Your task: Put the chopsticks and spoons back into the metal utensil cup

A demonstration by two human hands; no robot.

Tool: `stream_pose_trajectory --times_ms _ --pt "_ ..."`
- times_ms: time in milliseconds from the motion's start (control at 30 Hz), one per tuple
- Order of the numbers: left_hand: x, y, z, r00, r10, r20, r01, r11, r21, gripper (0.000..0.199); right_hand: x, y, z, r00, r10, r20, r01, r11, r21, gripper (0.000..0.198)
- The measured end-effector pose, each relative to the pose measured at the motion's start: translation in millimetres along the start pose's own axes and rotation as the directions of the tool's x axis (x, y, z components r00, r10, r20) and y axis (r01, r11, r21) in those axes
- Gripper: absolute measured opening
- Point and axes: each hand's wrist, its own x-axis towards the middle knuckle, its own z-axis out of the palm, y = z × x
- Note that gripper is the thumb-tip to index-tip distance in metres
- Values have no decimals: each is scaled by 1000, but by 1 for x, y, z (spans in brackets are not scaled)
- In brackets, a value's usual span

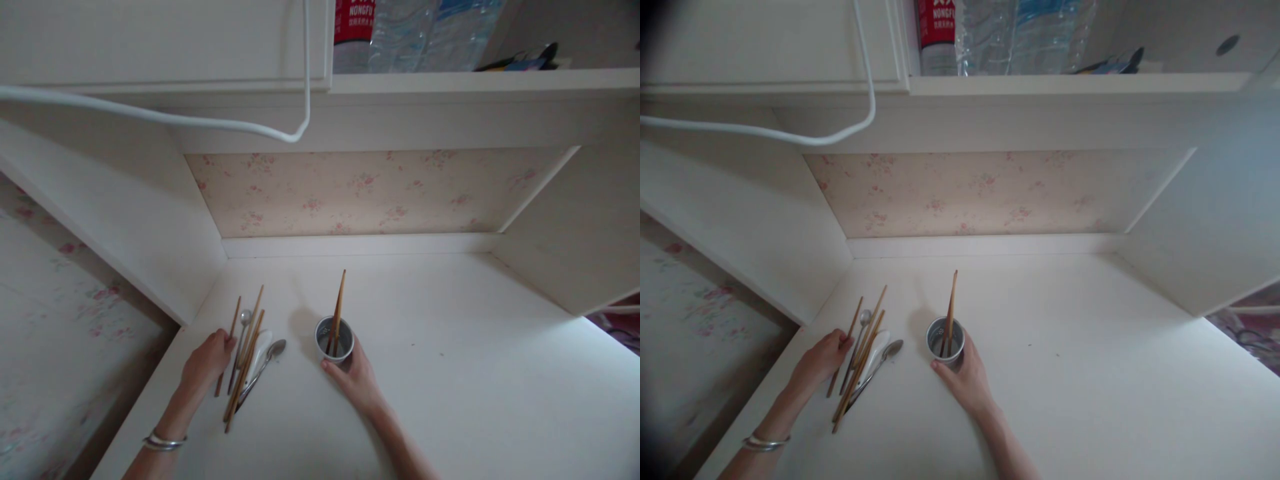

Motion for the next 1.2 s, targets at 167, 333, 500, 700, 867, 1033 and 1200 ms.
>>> stream_pose_trajectory --times_ms 167,333,500,700,867,1033,1200 --pt "9 -19 4 999 -50 8 51 998 -41 31 0 3 1 1000 -8 3 8 1000 -14 75" --pt "-1 -18 -15 991 -70 -118 -7 834 -552 40 -1 2 0 1000 -7 3 7 1000 -2 74" --pt "-33 37 -57 973 0 -230 -201 485 -851 52 -1 0 -2 1000 -22 13 23 1000 -17 74" --pt "-44 122 -85 920 227 -320 -380 306 -873 47 -1 -4 -1 999 -29 36 30 1000 -6 75" --pt "-29 177 -78 868 364 -338 -435 227 -872 39 0 -7 -2 998 -54 20 55 998 -10 74" --pt "-14 198 -48 822 441 -361 -540 400 -740 29 1 -8 -2 998 -66 13 66 998 -15 73" --pt "-12 195 -9 824 477 -305 -536 485 -691 26 2 -6 -1 997 -78 6 78 997 -7 75"
